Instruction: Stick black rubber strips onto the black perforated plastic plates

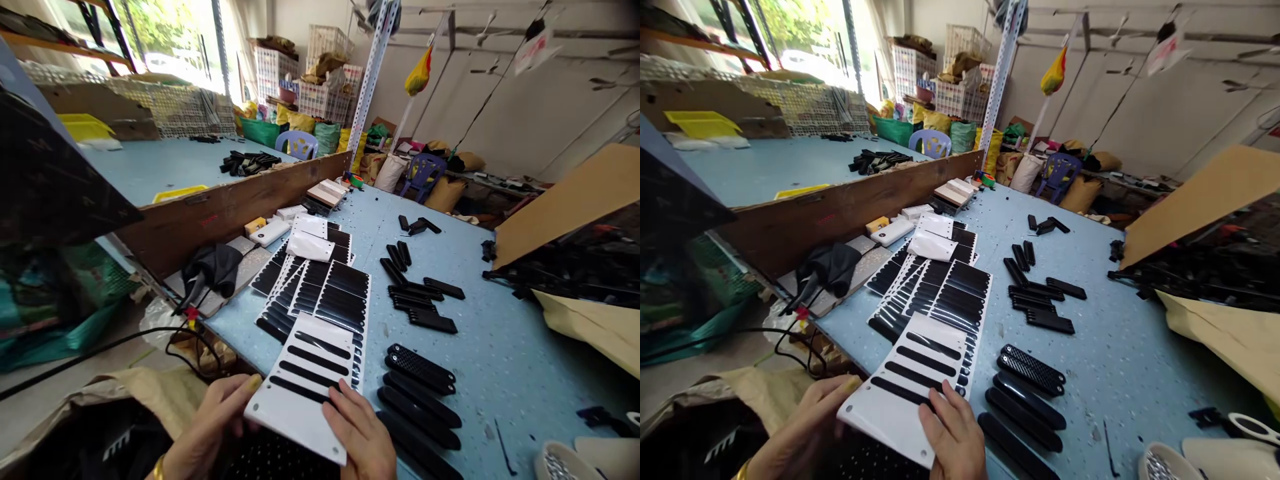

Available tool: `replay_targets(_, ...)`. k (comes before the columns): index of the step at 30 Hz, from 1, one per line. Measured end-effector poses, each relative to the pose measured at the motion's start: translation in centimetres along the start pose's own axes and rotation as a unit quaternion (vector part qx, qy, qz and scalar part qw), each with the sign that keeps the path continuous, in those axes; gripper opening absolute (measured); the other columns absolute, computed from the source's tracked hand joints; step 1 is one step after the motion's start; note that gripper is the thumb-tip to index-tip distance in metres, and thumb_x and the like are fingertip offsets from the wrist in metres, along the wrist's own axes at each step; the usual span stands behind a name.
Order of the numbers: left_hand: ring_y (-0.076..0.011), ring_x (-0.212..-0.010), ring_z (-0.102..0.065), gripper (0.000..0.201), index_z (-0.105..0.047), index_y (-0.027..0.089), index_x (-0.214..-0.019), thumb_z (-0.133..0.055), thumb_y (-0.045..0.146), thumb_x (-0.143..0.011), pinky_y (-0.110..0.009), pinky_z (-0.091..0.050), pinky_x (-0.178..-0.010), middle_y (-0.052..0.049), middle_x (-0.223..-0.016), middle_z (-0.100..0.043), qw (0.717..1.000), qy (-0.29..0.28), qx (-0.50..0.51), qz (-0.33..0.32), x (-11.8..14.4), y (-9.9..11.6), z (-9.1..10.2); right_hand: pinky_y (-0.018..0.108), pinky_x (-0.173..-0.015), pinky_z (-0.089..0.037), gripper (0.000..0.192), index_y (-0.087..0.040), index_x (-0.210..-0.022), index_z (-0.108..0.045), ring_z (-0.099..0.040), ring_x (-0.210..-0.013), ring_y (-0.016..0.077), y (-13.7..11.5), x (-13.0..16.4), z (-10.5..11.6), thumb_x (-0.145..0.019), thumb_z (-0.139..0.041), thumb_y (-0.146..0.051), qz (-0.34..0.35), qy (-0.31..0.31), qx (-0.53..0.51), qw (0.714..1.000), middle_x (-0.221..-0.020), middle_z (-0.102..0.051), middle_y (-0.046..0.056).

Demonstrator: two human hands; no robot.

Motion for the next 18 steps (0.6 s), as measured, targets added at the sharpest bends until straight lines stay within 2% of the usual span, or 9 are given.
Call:
replay_targets(3, -0.0139, -0.052, -0.057, 0.038, -0.072, 0.013, -0.082, -0.071, 0.050, -0.074, -0.020, -0.040, -0.044, -0.003, -0.063, -0.067, 0.991, -0.040, 0.114, 0.058, 0.6, -1.1, -1.5, 0.043, -0.078, -0.060, 0.047, -0.019, -0.124, -0.061, -0.065, -0.108, 0.0322, -0.4, 1.0, -1.0, -0.079, -0.049, -0.011, 0.043, -0.048, 0.014, 0.998, -0.112, -0.071, 0.012)
replay_targets(7, -0.0152, -0.060, -0.063, 0.030, -0.075, 0.009, -0.087, -0.080, 0.032, -0.068, -0.022, -0.045, -0.056, -0.007, -0.067, -0.071, 0.979, -0.112, 0.155, 0.072, 0.8, -1.3, -3.4, 0.040, -0.071, -0.061, 0.046, -0.018, -0.117, -0.064, -0.069, -0.098, 0.0318, -0.6, 1.3, -0.9, -0.073, -0.050, -0.010, 0.040, -0.127, 0.031, 0.991, -0.107, -0.073, 0.012)
replay_targets(9, -0.0163, -0.062, -0.064, 0.030, -0.075, 0.010, -0.090, -0.078, 0.032, -0.071, -0.023, -0.046, -0.058, -0.008, -0.070, -0.073, 0.979, -0.110, 0.161, 0.067, 0.7, -1.2, -3.8, 0.038, -0.073, -0.060, 0.049, -0.019, -0.118, -0.062, -0.070, -0.094, 0.0287, -0.5, 0.3, 0.3, -0.073, -0.048, -0.005, -0.009, -0.113, 0.003, 0.994, -0.104, -0.073, 0.011)
replay_targets(12, -0.0163, -0.063, -0.063, 0.032, -0.075, 0.010, -0.093, -0.078, 0.034, -0.072, -0.022, -0.044, -0.058, -0.008, -0.072, -0.074, 0.983, -0.104, 0.139, 0.054, 0.6, -0.7, -4.4, 0.040, -0.084, -0.058, 0.041, -0.018, -0.116, -0.062, -0.068, -0.097, 0.0261, -0.6, -1.8, 1.2, -0.080, -0.050, -0.005, -0.088, -0.048, -0.042, 0.994, -0.105, -0.072, 0.011)
replay_targets(15, -0.0143, -0.059, -0.059, 0.035, -0.075, 0.011, -0.094, -0.077, 0.038, -0.073, -0.021, -0.041, -0.056, -0.006, -0.073, -0.073, 0.985, -0.124, 0.112, 0.035, 0.7, 0.3, -5.9, 0.047, -0.090, -0.055, 0.030, -0.017, -0.114, -0.064, -0.065, -0.104, 0.0288, -0.9, -3.4, -0.5, -0.084, -0.060, -0.018, -0.140, -0.027, -0.061, 0.988, -0.109, -0.070, 0.013)
replay_targets(18, -0.0143, -0.060, -0.057, 0.031, -0.075, 0.012, -0.088, -0.076, 0.040, -0.073, -0.022, -0.041, -0.056, -0.004, -0.071, -0.071, 0.987, -0.140, 0.073, 0.001, 0.3, 1.5, -7.2, 0.049, -0.089, -0.055, 0.025, -0.017, -0.108, -0.069, -0.066, -0.101, 0.0288, -0.1, -3.8, -2.3, -0.086, -0.062, -0.024, -0.193, 0.001, -0.100, 0.976, -0.105, -0.072, 0.014)
Point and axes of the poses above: each hand's wrist, its own x-axis away from the middle knuckle, its own z-axis out of the back of the hand, y = z × x, the point moved 7 cm from there along -x, towards the middle knuckle
